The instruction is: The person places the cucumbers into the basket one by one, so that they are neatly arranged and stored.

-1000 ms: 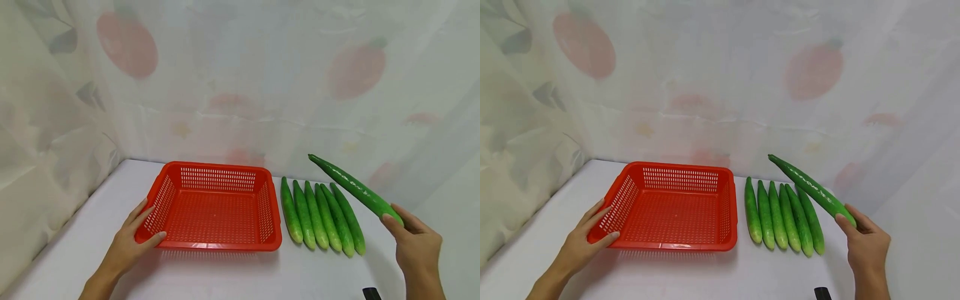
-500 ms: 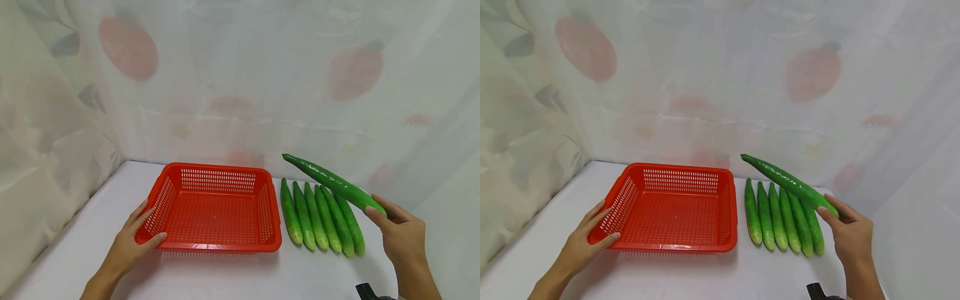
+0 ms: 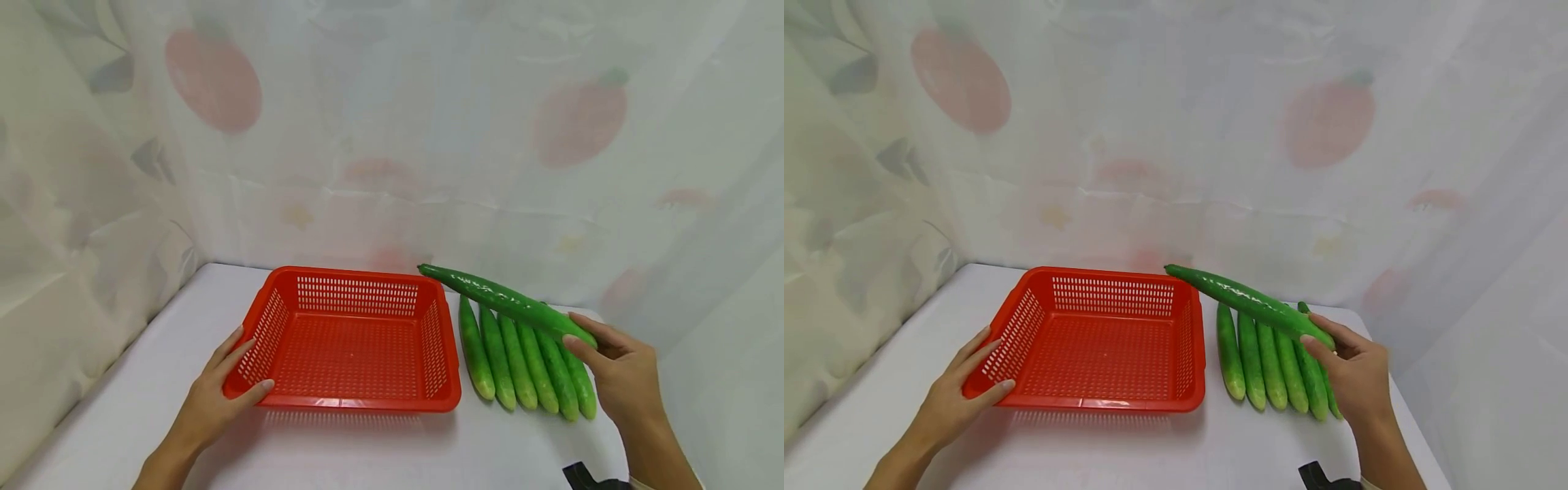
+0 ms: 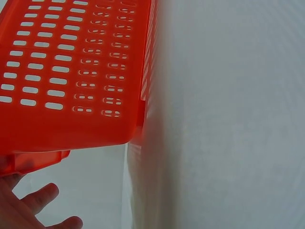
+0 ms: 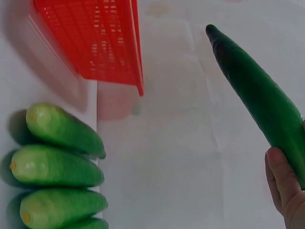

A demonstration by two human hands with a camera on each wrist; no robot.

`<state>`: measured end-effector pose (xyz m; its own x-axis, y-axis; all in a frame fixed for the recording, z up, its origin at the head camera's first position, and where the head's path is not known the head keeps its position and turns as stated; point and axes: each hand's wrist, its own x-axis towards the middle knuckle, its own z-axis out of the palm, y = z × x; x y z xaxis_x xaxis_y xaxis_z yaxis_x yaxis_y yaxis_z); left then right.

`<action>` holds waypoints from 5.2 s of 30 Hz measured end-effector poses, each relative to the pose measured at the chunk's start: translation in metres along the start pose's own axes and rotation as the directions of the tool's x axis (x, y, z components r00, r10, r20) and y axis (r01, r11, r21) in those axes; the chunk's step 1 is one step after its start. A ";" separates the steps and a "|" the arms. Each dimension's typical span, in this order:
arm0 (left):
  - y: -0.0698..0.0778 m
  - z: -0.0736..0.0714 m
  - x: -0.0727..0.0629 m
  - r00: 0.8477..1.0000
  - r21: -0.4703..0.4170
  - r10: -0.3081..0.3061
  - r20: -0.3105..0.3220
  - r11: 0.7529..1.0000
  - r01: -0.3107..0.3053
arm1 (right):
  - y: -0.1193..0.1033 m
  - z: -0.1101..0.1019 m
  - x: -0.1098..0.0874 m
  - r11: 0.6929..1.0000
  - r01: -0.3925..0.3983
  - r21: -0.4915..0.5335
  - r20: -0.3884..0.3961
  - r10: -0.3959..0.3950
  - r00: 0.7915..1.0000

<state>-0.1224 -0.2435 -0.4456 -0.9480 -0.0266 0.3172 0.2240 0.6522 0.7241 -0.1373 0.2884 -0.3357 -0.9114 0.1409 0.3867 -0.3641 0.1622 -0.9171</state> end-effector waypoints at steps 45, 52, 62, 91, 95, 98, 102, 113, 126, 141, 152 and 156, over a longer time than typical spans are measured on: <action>-0.005 0.003 0.002 1.000 0.006 0.002 -0.013 1.000 -0.002 | 0.034 0.137 -0.004 0.995 -0.079 -0.058 0.444 0.097 0.891; -0.005 0.004 0.000 1.000 0.026 -0.010 -0.006 1.000 0.010 | 0.037 0.152 -0.007 0.990 -0.102 -0.102 0.490 0.139 0.860; -0.004 0.004 0.001 1.000 0.029 -0.012 0.001 0.999 0.012 | 0.044 0.169 -0.011 0.990 -0.042 -0.136 0.548 0.111 0.829; -0.005 0.004 0.000 1.000 -0.011 -0.001 -0.014 1.000 0.001 | 0.048 0.189 -0.003 0.944 0.016 -0.330 0.702 0.234 0.672; -0.004 0.004 0.001 1.000 -0.009 -0.003 -0.012 1.000 0.003 | 0.049 0.192 -0.001 0.921 0.043 -0.388 0.712 0.270 0.648; -0.005 0.005 0.001 1.000 -0.010 -0.007 -0.009 1.000 0.007 | 0.051 0.193 -0.001 0.901 0.052 -0.431 0.719 0.308 0.623; -0.005 0.007 0.000 1.000 -0.013 -0.011 -0.004 1.000 0.011 | 0.054 0.194 -0.001 0.885 0.059 -0.462 0.732 0.344 0.588; -0.005 0.006 0.000 1.000 -0.007 0.000 -0.020 1.000 0.000 | 0.054 0.200 0.001 0.859 0.131 -0.495 0.767 0.360 0.531; -0.006 0.009 -0.001 1.000 -0.007 -0.011 -0.009 1.000 0.011 | 0.061 0.191 0.000 0.952 0.048 -0.304 0.764 0.213 0.609; -0.004 0.006 -0.001 1.000 0.001 -0.006 -0.013 1.000 0.006 | 0.046 0.166 -0.009 0.997 -0.014 0.075 0.665 -0.039 0.746; -0.002 0.004 -0.001 1.000 -0.006 -0.004 -0.024 1.000 0.004 | 0.033 0.140 -0.013 0.993 0.024 0.116 0.553 -0.085 0.829; -0.002 0.004 -0.001 1.000 -0.006 -0.001 -0.026 1.000 0.001 | 0.028 0.128 -0.014 0.993 0.032 0.113 0.506 -0.085 0.858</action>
<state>-0.1232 -0.2416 -0.4502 -0.9420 -0.0469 0.3322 0.2245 0.6475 0.7283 -0.1594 0.1655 -0.3790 -0.8483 -0.3870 0.3614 -0.4126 0.0552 -0.9092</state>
